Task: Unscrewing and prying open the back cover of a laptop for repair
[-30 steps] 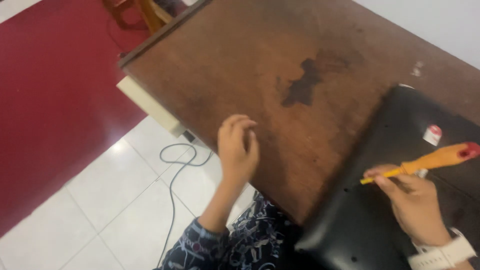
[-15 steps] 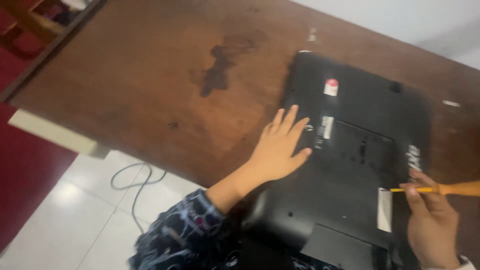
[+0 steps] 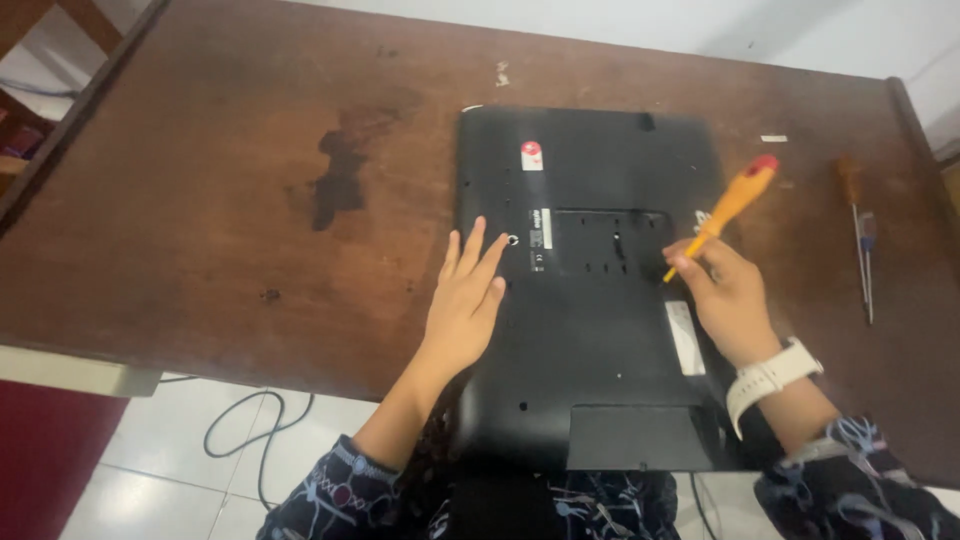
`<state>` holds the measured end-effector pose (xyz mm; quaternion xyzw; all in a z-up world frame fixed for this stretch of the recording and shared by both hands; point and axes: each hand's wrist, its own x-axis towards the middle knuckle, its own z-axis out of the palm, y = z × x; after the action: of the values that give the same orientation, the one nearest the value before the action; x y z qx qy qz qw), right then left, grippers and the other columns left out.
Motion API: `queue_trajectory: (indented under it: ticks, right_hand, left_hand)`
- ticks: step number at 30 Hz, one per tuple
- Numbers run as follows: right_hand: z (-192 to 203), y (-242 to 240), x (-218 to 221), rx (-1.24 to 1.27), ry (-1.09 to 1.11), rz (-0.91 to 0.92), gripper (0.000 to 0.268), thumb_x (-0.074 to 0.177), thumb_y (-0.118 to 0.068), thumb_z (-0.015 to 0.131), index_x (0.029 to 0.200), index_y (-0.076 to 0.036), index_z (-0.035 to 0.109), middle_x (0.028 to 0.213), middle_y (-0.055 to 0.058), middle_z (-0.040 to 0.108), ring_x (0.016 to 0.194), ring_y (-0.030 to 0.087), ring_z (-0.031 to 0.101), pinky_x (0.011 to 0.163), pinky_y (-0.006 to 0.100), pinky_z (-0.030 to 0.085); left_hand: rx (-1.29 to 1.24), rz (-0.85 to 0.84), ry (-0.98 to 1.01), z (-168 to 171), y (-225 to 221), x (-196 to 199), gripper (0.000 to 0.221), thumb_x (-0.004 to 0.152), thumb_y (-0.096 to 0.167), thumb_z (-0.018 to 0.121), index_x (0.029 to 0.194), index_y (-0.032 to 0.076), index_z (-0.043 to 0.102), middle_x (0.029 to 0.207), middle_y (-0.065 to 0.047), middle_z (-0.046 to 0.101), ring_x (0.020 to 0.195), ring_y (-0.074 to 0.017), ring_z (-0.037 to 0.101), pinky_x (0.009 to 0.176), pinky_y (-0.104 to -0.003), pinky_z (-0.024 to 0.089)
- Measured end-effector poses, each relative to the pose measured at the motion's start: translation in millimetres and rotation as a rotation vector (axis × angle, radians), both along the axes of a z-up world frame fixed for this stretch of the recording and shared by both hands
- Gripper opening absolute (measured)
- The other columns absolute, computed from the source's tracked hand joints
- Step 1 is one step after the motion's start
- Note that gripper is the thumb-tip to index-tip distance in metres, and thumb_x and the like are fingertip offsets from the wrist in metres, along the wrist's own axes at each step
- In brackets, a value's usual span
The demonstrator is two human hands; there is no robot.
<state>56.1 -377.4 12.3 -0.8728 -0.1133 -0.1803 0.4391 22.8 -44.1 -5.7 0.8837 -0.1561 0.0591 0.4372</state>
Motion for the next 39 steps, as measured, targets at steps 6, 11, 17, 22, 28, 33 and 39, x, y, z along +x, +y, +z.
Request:
queue_trajectory:
  ticks: [6,11,17,22,28,33,39]
  right_hand:
    - [-2,-5,48,0.033,0.027,0.099,0.015,0.105,-0.013,0.068,0.093,-0.006,0.071,0.101,0.007,0.076,0.102,0.022,0.071,0.098,0.038,0.05]
    - [-11,-30,113,0.033,0.23,0.159,0.022,0.106,-0.026,0.063,0.108,-0.008,0.074,0.108,0.006,0.073,0.106,0.017,0.066,0.101,0.033,0.047]
    - [8,-33,150,-0.008,0.346,0.085,0.025,0.106,-0.032,0.063,0.113,-0.011,0.074,0.117,0.004,0.072,0.113,0.017,0.063,0.105,0.036,0.044]
    - [-8,7,139,-0.222,-0.121,0.053,0.013,0.106,-0.019,0.071,0.105,-0.006,0.075,0.099,0.008,0.07,0.095,0.021,0.061,0.086,0.036,0.044]
    - [-3,110,96,-0.256,-0.526,0.341,0.016,0.095,0.008,0.07,0.102,-0.007,0.073,0.112,0.015,0.067,0.11,0.038,0.067,0.096,0.044,0.05]
    - [-71,162,117,-0.611,-0.995,0.6,0.022,0.102,-0.02,0.065,0.119,-0.006,0.065,0.118,0.019,0.067,0.109,0.037,0.067,0.091,0.049,0.055]
    - [-57,155,86,-0.598,-0.668,0.54,0.031,0.106,-0.031,0.057,0.131,-0.013,0.059,0.122,0.011,0.062,0.104,0.034,0.068,0.091,0.044,0.056]
  left_hand:
    - [-0.109,0.159,0.061,2,-22,-28,0.054,0.102,0.013,0.046,0.154,0.004,0.044,0.171,-0.021,0.018,0.151,-0.0588,0.003,0.116,-0.072,0.015]
    - [0.071,0.275,-0.122,-4,-90,-90,0.054,0.097,0.032,0.043,0.147,0.013,0.053,0.166,-0.022,0.026,0.147,-0.0651,0.007,0.112,-0.073,0.015]
    - [-0.038,-0.276,0.246,24,-100,-104,0.086,0.089,0.058,0.038,0.161,0.015,0.024,0.164,-0.033,-0.025,0.135,-0.073,-0.035,0.104,-0.085,-0.014]
    - [-0.087,0.055,0.033,21,-81,-65,0.064,0.089,0.041,0.048,0.143,0.005,0.044,0.163,-0.04,-0.012,0.146,-0.0677,-0.014,0.11,-0.08,-0.005]
    - [-0.1,0.495,-0.382,-18,17,122,0.048,0.093,0.006,0.064,0.137,0.003,0.046,0.146,-0.023,0.029,0.137,-0.0523,0.025,0.111,-0.069,0.023]
    - [-0.064,0.311,-0.233,-32,57,222,0.05,0.105,0.018,0.057,0.154,0.015,0.045,0.158,-0.013,0.046,0.149,-0.0352,0.04,0.123,-0.055,0.03]
    - [0.561,0.276,-0.046,-58,48,207,0.048,0.103,0.062,0.034,0.15,0.053,0.042,0.157,0.017,0.045,0.138,-0.0233,0.054,0.111,-0.054,0.04]
